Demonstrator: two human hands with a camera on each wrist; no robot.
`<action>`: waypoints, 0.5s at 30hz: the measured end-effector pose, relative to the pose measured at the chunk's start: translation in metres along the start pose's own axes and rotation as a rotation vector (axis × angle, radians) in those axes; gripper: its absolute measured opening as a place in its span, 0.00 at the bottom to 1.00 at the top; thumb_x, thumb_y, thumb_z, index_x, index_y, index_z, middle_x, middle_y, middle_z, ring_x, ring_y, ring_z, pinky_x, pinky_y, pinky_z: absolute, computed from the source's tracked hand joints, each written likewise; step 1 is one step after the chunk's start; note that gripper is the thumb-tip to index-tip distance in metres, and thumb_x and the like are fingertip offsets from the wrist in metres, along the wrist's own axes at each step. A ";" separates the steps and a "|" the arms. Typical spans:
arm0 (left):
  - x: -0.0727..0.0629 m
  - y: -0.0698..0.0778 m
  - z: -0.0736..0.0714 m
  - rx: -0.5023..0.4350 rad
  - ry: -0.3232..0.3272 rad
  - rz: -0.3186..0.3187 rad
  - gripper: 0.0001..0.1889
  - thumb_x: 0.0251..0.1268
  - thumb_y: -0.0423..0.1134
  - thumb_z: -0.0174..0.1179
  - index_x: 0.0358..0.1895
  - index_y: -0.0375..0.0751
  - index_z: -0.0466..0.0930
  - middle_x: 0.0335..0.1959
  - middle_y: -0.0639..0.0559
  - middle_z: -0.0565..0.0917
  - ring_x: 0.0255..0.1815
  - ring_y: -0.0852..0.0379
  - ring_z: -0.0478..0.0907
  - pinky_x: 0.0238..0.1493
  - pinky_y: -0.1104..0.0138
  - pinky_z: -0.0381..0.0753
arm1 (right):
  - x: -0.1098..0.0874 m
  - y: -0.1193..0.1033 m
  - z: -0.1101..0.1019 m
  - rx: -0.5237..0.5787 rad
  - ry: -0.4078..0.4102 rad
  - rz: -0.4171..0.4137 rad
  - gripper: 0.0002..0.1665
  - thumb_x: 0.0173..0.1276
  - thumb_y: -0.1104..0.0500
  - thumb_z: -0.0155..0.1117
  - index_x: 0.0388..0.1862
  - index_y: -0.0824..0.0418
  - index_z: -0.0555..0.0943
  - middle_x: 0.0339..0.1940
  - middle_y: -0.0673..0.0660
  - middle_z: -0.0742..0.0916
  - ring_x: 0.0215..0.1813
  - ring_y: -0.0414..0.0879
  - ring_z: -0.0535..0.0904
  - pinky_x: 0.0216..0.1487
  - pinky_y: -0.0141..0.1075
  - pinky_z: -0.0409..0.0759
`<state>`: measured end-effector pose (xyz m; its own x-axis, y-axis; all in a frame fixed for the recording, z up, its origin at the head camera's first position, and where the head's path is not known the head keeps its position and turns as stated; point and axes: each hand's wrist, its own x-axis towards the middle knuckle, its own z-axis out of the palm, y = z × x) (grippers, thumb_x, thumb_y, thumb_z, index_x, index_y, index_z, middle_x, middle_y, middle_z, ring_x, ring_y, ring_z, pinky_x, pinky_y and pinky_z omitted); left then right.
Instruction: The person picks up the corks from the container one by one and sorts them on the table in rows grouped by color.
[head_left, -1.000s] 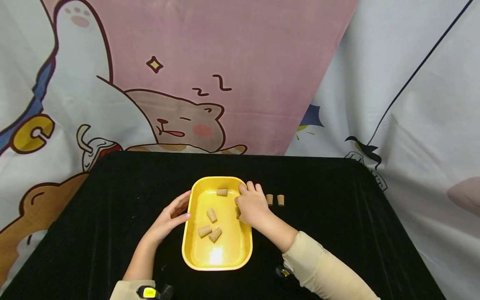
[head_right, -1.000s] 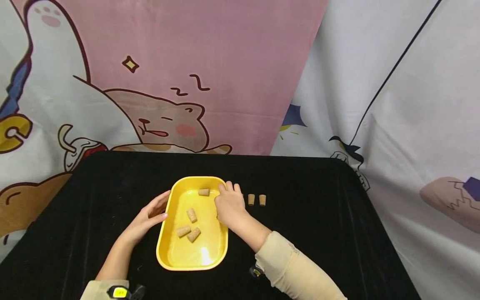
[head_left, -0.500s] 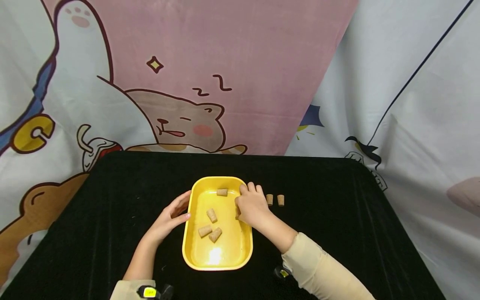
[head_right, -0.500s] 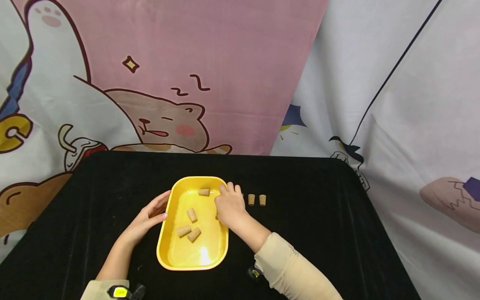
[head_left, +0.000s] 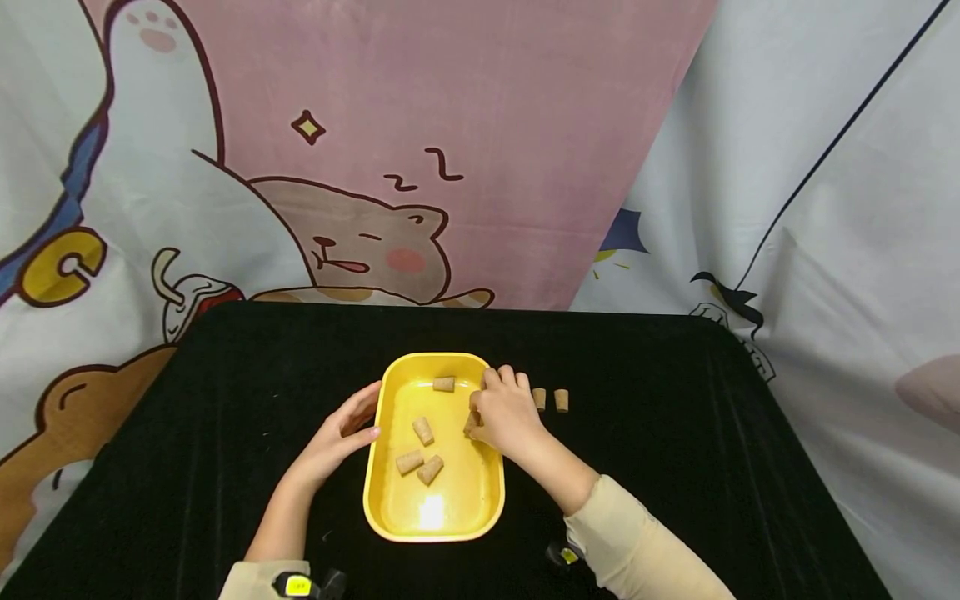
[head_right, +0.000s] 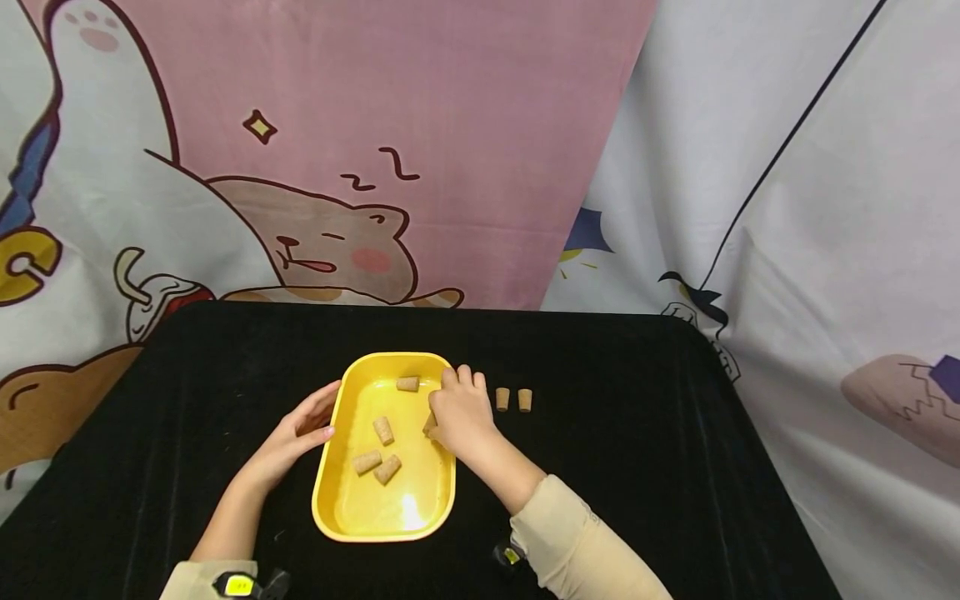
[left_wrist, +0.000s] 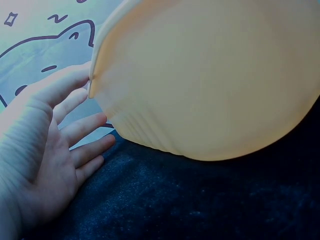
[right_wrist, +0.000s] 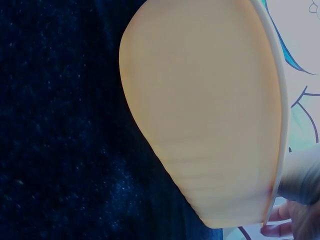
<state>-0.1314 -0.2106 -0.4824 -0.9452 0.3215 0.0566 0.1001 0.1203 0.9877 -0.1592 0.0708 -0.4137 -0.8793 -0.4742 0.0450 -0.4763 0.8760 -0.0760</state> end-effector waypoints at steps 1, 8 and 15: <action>0.000 0.000 0.000 0.001 0.000 0.000 0.32 0.69 0.33 0.55 0.73 0.46 0.57 0.71 0.44 0.63 0.70 0.41 0.59 0.65 0.39 0.54 | -0.001 0.000 0.000 0.008 0.008 0.000 0.14 0.51 0.44 0.76 0.21 0.48 0.81 0.34 0.51 0.71 0.42 0.49 0.62 0.43 0.43 0.60; 0.000 -0.001 0.000 0.009 0.003 0.002 0.32 0.68 0.34 0.56 0.73 0.47 0.57 0.71 0.44 0.64 0.70 0.41 0.60 0.64 0.39 0.56 | -0.004 0.002 0.000 0.088 0.053 0.018 0.16 0.49 0.44 0.78 0.32 0.51 0.86 0.38 0.51 0.75 0.45 0.48 0.63 0.48 0.44 0.61; 0.000 -0.001 0.000 0.010 0.001 0.005 0.32 0.68 0.34 0.56 0.74 0.46 0.57 0.71 0.44 0.63 0.70 0.41 0.60 0.64 0.39 0.55 | -0.008 0.003 -0.001 0.142 0.119 0.020 0.16 0.48 0.45 0.79 0.32 0.50 0.86 0.42 0.52 0.78 0.47 0.49 0.66 0.50 0.44 0.62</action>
<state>-0.1319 -0.2104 -0.4829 -0.9450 0.3213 0.0619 0.1081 0.1282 0.9858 -0.1537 0.0772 -0.4133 -0.8862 -0.4351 0.1593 -0.4614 0.8600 -0.2181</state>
